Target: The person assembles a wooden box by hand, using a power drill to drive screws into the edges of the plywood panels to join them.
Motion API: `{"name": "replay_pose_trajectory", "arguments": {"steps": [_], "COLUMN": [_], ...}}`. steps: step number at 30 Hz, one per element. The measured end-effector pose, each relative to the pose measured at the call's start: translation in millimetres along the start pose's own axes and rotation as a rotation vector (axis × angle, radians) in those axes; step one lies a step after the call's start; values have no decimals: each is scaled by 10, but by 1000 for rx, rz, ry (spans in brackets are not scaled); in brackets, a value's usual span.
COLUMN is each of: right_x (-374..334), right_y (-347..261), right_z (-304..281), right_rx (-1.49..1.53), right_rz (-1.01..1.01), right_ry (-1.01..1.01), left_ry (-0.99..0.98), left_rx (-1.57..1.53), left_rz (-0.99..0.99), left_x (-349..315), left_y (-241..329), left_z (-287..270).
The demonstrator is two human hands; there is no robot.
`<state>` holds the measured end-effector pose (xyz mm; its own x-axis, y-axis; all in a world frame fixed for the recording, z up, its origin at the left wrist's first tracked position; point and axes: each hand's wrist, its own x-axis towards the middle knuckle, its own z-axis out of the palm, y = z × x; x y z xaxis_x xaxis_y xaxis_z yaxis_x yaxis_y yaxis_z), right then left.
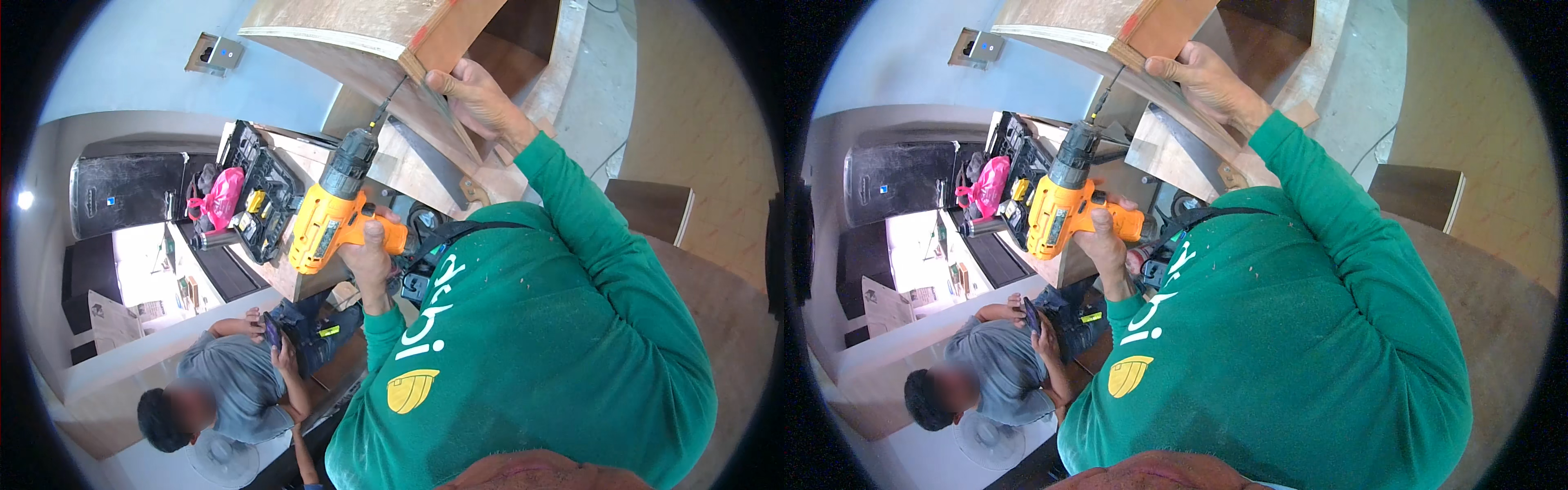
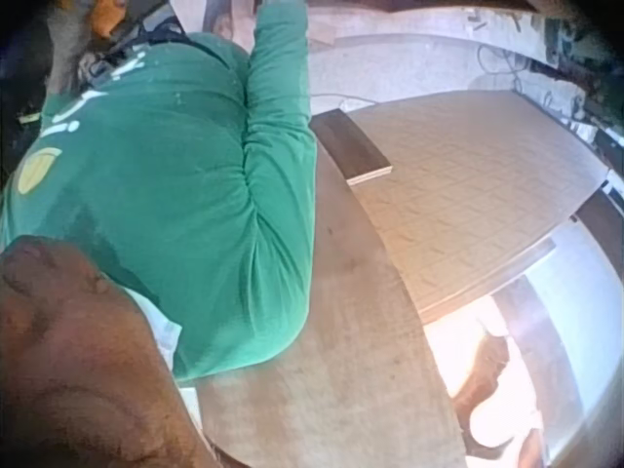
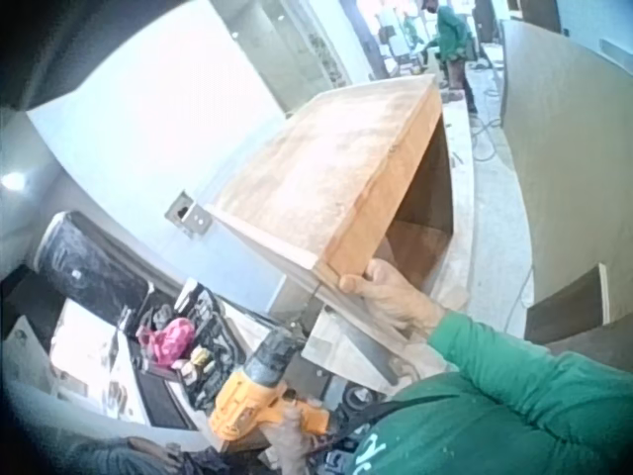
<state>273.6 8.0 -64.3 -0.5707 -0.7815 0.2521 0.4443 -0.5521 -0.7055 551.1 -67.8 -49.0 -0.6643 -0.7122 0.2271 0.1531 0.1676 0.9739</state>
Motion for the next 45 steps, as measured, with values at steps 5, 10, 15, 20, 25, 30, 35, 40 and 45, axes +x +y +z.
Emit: {"name": "replay_pose_trajectory", "arguments": {"steps": [5,10,15,20,25,30,35,40,45], "right_x": [-1,-13,-5,-5,-5,-23,-50,-63,-85], "right_y": [-21,-15,-28,-20,2,-37,-44,-96,-125], "right_z": [-4,9,4,36,17,57,-3,-52,36], "right_rx": [-44,-13,-55,-45,-51,-20,13,-101,-32], "right_rz": [-7,0,7,-34,-40,-25,-10,-6,27], "right_ry": [16,13,6,17,23,6,-23,-36,21], "left_ry": [5,-84,-169,-169,-218,-195,-227,-231,-278], "left_rx": [-82,39,-114,-131,-141,-107,-61,-93,-72], "left_rz": [25,25,1,-45,-65,-61,-51,-19,14], "left_x": [75,40,113,202,237,252,313,345,352], "left_y": [20,190,141,91,64,99,92,116,51], "left_z": [77,21,-69,-168,-198,-168,-231,-187,-304]}}
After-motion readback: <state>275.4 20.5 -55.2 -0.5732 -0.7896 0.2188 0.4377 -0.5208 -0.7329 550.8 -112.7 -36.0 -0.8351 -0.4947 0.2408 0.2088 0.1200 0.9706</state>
